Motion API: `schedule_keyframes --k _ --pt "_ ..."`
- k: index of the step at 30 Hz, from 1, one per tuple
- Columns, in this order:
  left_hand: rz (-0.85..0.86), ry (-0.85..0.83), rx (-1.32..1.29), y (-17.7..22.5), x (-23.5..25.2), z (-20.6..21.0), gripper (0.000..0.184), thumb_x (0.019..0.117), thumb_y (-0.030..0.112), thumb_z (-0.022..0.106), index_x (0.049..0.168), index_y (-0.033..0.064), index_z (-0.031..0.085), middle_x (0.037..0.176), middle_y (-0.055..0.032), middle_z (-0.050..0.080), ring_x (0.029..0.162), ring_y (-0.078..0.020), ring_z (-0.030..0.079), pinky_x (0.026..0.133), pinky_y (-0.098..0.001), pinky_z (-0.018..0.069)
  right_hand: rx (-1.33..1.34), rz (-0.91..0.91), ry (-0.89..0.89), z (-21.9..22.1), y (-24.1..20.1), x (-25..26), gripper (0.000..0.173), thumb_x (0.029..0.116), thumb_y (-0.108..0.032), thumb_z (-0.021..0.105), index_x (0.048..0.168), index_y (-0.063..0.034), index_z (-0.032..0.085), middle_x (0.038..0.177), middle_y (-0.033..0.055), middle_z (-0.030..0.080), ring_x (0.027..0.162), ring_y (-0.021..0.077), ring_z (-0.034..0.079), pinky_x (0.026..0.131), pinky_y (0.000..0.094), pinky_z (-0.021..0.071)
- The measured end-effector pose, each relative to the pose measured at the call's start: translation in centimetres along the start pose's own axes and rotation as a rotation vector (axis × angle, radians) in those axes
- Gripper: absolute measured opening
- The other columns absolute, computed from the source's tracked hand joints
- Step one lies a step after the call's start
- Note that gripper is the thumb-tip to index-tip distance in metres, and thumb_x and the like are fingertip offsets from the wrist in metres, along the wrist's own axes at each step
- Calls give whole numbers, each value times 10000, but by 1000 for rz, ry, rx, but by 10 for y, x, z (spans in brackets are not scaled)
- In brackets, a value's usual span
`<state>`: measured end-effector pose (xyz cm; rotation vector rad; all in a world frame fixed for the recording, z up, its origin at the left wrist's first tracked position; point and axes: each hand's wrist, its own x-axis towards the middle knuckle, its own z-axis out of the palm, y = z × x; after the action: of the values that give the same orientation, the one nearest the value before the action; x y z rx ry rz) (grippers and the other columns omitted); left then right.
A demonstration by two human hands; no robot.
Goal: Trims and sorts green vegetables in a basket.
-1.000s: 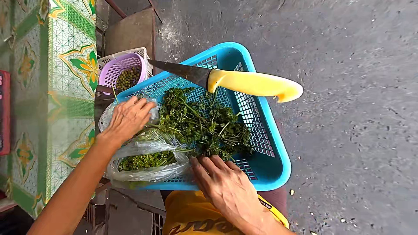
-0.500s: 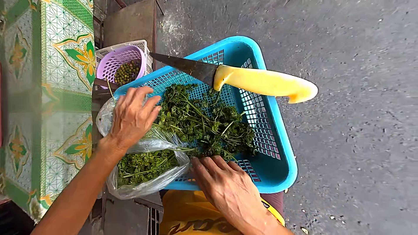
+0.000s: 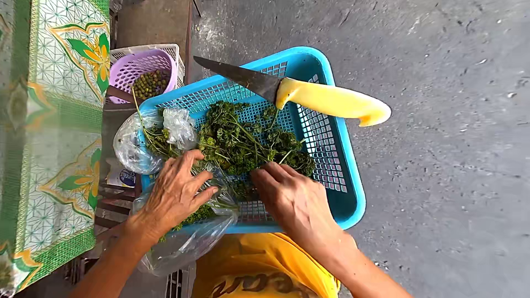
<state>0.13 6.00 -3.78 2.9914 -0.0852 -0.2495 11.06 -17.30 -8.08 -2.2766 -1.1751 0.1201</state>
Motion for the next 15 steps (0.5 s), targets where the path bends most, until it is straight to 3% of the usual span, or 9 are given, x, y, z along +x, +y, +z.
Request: schedule_keyframes --k 2,4,6,8,12,15 --pt "-19 50 -27 0 -12 4 397 1002 532 544 1038 215 779 1338 -143 585 1207 -288 577 989 -478 468 -63 -53 -41 5 0 16 147 985 -115 583 981 -66 722 906 108 672 740 302 676 497 406 495" --pt "-15 89 -25 -2 -20 8 396 1015 518 528 1024 215 783 1246 -106 648 1162 -275 604 982 -481 465 -146 -100 -122 15 -4 27 124 943 -73 630 1032 -55 714 972 137 666 729 320 666 481 416 494" --pt "-16 108 -19 -2 -25 11 395 1023 488 511 989 208 788 1169 -62 689 1154 -257 619 1000 -488 458 -245 -94 -220 23 -7 33 245 926 -18 652 1168 -26 687 1087 200 647 747 358 671 489 431 509" --pt "-20 122 -23 -2 -28 13 411 1031 479 499 954 203 793 1138 -44 703 1148 -245 629 1010 -488 459 -318 -84 -234 27 -6 36 298 931 37 629 1224 -5 662 1107 225 621 714 360 666 483 424 511" --pt "-21 117 -25 -2 -22 11 486 1046 489 453 873 177 783 1057 -39 719 1066 -233 663 955 -471 492 -307 -57 -183 22 2 43 216 913 21 647 1127 11 676 967 224 638 646 368 657 466 454 506" --pt "-15 127 -8 -2 -9 11 416 1052 396 468 970 132 779 995 -80 719 974 -275 690 853 -469 530 -100 63 -188 7 7 47 168 903 -62 677 1060 -14 712 937 187 683 700 371 682 560 550 546"
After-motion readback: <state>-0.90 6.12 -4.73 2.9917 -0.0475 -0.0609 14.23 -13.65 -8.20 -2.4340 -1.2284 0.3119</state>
